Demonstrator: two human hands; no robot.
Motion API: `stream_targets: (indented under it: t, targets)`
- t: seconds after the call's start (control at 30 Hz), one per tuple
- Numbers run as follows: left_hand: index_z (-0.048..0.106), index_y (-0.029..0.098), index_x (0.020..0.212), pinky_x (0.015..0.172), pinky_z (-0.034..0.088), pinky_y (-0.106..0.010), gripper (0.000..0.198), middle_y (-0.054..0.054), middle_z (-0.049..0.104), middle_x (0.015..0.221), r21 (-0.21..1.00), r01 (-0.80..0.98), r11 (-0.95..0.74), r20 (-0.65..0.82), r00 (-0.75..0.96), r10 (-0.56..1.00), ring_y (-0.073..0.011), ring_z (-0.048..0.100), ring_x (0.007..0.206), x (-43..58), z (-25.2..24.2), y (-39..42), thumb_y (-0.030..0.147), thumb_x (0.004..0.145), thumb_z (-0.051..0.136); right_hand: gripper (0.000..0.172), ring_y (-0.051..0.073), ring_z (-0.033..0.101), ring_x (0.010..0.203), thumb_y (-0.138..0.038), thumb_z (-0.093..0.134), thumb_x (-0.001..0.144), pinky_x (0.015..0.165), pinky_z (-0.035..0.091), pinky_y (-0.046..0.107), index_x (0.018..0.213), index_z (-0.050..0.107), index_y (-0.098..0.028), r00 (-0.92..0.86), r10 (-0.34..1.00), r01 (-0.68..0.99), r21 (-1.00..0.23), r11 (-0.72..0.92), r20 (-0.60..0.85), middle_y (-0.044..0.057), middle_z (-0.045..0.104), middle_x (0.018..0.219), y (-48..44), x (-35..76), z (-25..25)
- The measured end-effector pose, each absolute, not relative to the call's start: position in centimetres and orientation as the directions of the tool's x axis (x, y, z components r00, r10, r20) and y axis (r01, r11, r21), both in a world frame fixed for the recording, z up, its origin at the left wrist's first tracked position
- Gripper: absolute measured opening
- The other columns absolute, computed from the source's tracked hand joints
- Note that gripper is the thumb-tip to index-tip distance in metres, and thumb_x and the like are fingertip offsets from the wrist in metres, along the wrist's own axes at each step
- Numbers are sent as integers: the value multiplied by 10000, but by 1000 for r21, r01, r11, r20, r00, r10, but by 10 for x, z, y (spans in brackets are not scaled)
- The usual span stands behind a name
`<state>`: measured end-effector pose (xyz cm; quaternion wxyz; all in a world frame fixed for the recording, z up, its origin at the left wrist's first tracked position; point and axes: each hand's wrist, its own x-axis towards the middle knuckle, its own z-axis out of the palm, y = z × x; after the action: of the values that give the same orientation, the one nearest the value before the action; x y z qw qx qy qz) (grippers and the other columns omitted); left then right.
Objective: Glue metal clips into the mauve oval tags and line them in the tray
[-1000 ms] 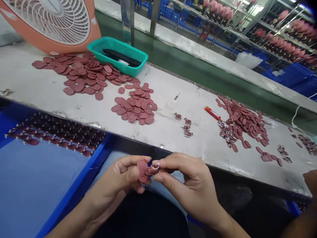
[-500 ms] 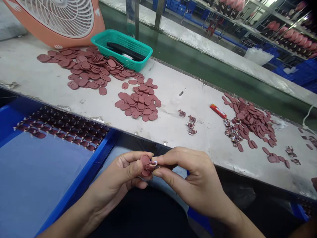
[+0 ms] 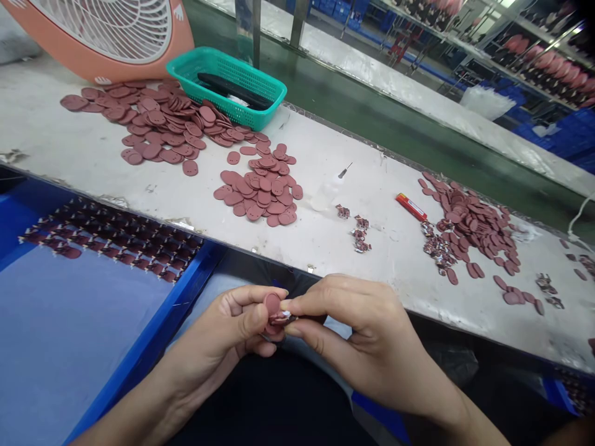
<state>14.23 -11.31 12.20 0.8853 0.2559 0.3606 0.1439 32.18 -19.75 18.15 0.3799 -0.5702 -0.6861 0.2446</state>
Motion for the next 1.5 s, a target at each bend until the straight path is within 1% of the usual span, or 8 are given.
stream_targets:
  t: [0.17, 0.33, 0.53, 0.67, 0.8, 0.97, 1.17, 1.5]
  targets:
    - [838, 225, 860, 525, 519, -165, 300, -19, 729, 683, 590, -102, 801, -533, 696, 481, -122, 628, 604, 140, 124, -115, 412, 649, 939, 130, 118, 713, 740, -158, 686, 943, 715, 579, 225, 1059, 687, -217, -67, 960, 572, -778, 260, 272, 0, 770, 872, -200, 320, 181]
    - [845, 240, 817, 525, 506, -161, 278, -6, 723, 631, 582, -145, 800, -472, 741, 478, -105, 604, 561, 144, 131, -115, 392, 615, 960, 192, 131, 723, 754, -142, 669, 949, 724, 605, 239, 1107, 678, -250, -65, 957, 541, -796, 272, 283, 2, 779, 904, -202, 318, 183]
    - [847, 231, 850, 555, 521, -151, 266, -20, 759, 676, 578, -153, 801, -421, 786, 454, -100, 622, 579, 145, 128, -114, 385, 654, 941, 145, 85, 713, 736, -103, 701, 918, 750, 584, 163, 1033, 699, -192, -49, 957, 522, -810, 268, 286, -10, 773, 852, -199, 314, 186]
    - [848, 229, 855, 547, 525, -143, 281, -24, 763, 679, 564, -157, 810, -419, 791, 445, -98, 628, 579, 143, 124, -112, 402, 653, 938, 182, 94, 716, 736, -96, 708, 907, 758, 592, 175, 1045, 697, -214, -48, 964, 522, -817, 247, 261, -17, 776, 860, -196, 314, 184]
    - [845, 247, 859, 546, 531, -134, 237, -19, 765, 705, 539, -145, 830, -409, 816, 408, -94, 640, 591, 140, 120, -110, 392, 689, 921, 250, 103, 713, 776, -109, 718, 900, 779, 583, 193, 1111, 681, -239, -65, 967, 514, -823, 244, 246, -21, 772, 902, -195, 316, 182]
    - [835, 202, 850, 518, 525, -118, 276, -10, 728, 715, 503, -133, 854, -437, 814, 384, -81, 624, 578, 138, 119, -106, 400, 680, 925, 516, 147, 695, 847, -299, 825, 843, 786, 586, 248, 1317, 626, -264, -30, 977, 517, -833, 195, 211, 12, 748, 1004, -197, 320, 181]
    - [840, 215, 818, 504, 561, -140, 300, -1, 698, 625, 458, -125, 880, -491, 790, 368, -84, 621, 538, 139, 121, -106, 395, 611, 963, 163, 112, 698, 801, -131, 714, 920, 753, 564, 196, 1078, 739, -157, -55, 959, 484, -833, 268, 276, 33, 749, 897, -192, 318, 175]
    - [837, 203, 753, 477, 543, -129, 376, -3, 696, 586, 429, -132, 894, -556, 740, 377, -70, 596, 491, 140, 122, -108, 406, 487, 1008, 123, 105, 689, 790, -116, 754, 885, 753, 550, 203, 1008, 752, -109, -32, 960, 414, -871, 266, 278, 42, 756, 862, -188, 315, 165]
